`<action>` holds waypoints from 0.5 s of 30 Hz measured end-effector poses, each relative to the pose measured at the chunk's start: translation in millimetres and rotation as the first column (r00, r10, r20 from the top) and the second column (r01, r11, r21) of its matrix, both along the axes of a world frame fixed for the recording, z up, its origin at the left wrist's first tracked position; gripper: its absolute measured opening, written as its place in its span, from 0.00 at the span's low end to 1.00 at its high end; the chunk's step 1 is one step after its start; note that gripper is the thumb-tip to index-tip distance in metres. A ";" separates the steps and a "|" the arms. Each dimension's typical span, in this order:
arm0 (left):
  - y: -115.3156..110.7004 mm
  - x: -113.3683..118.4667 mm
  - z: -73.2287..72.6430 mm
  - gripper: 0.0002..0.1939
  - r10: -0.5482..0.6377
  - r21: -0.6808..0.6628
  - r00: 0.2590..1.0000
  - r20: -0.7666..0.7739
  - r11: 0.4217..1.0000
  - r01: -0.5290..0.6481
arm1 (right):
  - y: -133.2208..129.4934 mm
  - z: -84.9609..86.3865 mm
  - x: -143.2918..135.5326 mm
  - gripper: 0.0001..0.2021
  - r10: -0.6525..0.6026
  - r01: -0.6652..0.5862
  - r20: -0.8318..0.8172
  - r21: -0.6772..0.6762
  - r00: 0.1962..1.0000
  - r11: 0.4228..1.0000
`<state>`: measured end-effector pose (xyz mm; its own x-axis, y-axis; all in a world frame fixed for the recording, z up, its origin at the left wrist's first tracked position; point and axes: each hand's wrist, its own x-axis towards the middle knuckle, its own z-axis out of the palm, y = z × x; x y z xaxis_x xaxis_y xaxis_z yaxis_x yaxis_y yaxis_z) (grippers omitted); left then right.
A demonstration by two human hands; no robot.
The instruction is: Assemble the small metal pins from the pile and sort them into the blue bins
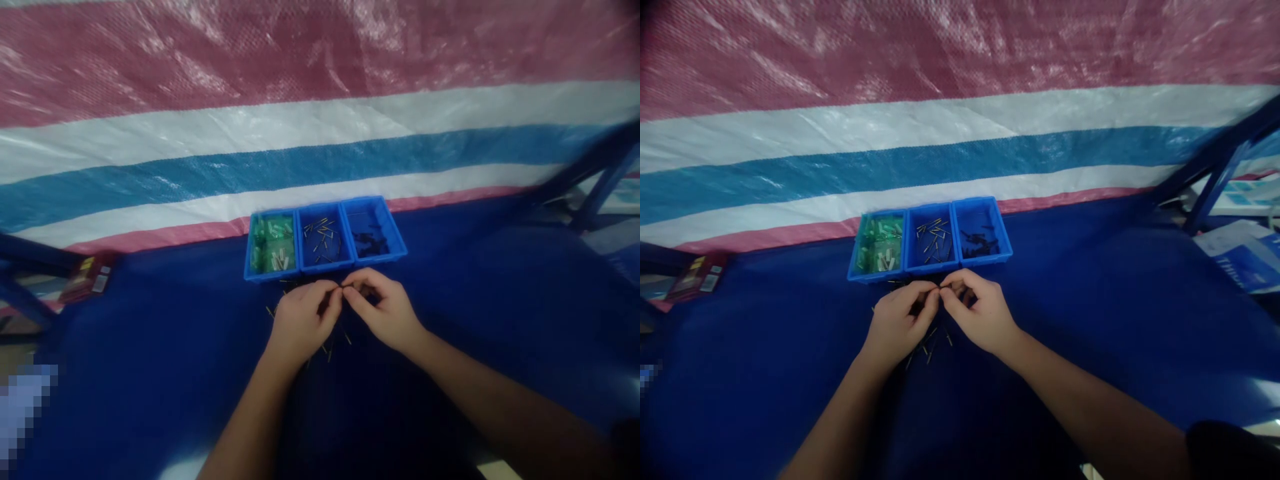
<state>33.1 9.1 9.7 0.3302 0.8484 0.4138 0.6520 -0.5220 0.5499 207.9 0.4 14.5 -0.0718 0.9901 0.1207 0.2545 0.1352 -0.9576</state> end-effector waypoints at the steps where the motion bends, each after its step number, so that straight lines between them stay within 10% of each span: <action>1: 0.0 0.3 -0.2 0.05 0.004 0.004 1.000 0.003 1.000 -0.004 | 0.1 -0.1 0.0 0.03 0.001 -0.001 0.001 -0.002 1.000 1.000; 15: -1.0 0.2 1.0 0.06 -0.005 -0.008 0.999 0.037 1.000 0.005 | -0.7 4.0 -0.3 0.03 0.006 -0.006 0.015 0.000 1.000 1.000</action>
<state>33.3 8.1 10.7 0.3195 0.8500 0.4188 0.6286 -0.5208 0.5776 207.6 -0.3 18.5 -0.0798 0.9896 0.1198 0.2675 0.1370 -0.9538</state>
